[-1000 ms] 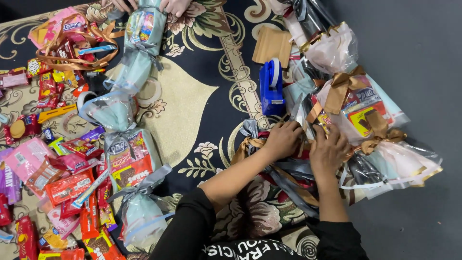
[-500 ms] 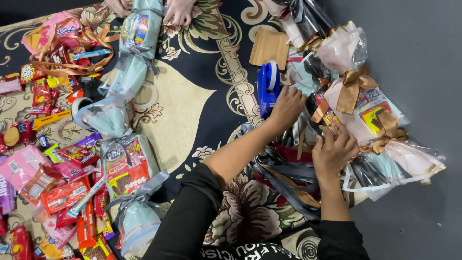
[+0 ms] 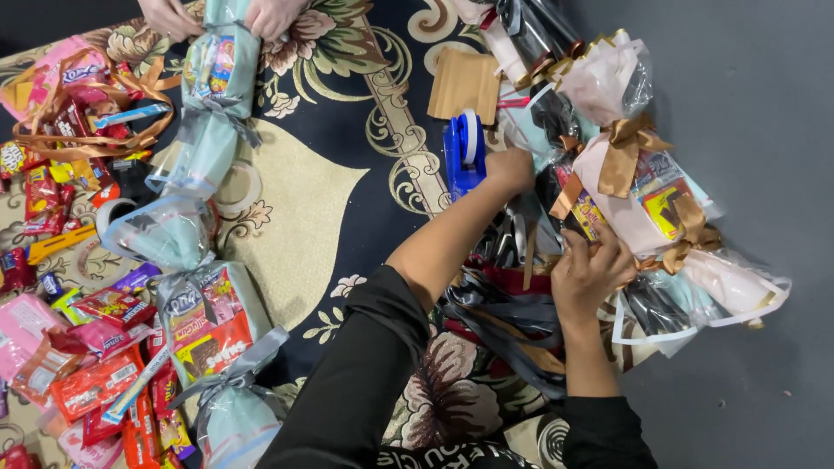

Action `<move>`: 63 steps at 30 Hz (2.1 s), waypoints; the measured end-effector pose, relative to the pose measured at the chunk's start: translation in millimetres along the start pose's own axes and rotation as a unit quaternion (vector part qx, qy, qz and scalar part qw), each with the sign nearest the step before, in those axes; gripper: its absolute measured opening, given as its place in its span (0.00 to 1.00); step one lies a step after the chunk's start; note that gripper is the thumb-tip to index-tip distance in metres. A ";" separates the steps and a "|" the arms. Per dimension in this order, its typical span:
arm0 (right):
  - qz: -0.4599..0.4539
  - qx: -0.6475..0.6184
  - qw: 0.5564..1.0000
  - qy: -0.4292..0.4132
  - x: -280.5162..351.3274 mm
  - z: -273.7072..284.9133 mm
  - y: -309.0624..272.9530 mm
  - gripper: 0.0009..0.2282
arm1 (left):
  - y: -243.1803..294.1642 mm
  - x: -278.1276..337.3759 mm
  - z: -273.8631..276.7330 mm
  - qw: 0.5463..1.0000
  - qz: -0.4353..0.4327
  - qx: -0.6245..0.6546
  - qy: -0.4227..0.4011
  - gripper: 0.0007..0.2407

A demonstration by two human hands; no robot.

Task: The person is assembling a snack bouquet by wrapping various snack packages in plastic film and decorative paper, securing them with tape.

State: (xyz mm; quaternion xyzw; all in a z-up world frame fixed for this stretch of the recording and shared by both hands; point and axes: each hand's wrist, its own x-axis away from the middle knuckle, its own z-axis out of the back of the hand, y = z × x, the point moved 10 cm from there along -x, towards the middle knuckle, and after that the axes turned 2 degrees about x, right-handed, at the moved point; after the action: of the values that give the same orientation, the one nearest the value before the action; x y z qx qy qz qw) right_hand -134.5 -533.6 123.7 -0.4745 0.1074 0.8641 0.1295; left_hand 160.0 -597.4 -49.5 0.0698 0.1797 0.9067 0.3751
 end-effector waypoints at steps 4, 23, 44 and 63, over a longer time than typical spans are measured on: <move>0.006 0.017 1.000 -0.018 1.3 0.1 -9.4 0.04 | -4.9 10.9 31.8 0.989 -0.009 0.145 -0.023 0.14; -0.116 0.026 0.977 -0.175 -16.4 -19.9 -55.3 0.33 | 25.9 84.7 147.6 0.983 -0.078 -0.018 0.162 0.18; -0.076 0.055 0.978 -0.185 -8.6 -23.4 -41.1 0.29 | -8.1 143.9 237.0 0.959 -0.033 0.268 0.092 0.10; -0.082 0.026 0.979 -0.184 -12.6 -16.7 -38.0 0.25 | -110.0 267.5 304.7 0.912 0.038 0.371 0.173 0.11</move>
State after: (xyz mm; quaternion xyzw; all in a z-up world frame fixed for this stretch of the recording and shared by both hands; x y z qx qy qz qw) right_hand -102.3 -504.4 123.2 -0.3109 0.0648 0.9199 0.2300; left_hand 122.1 -253.4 188.8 0.0525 0.5623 0.7862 0.2509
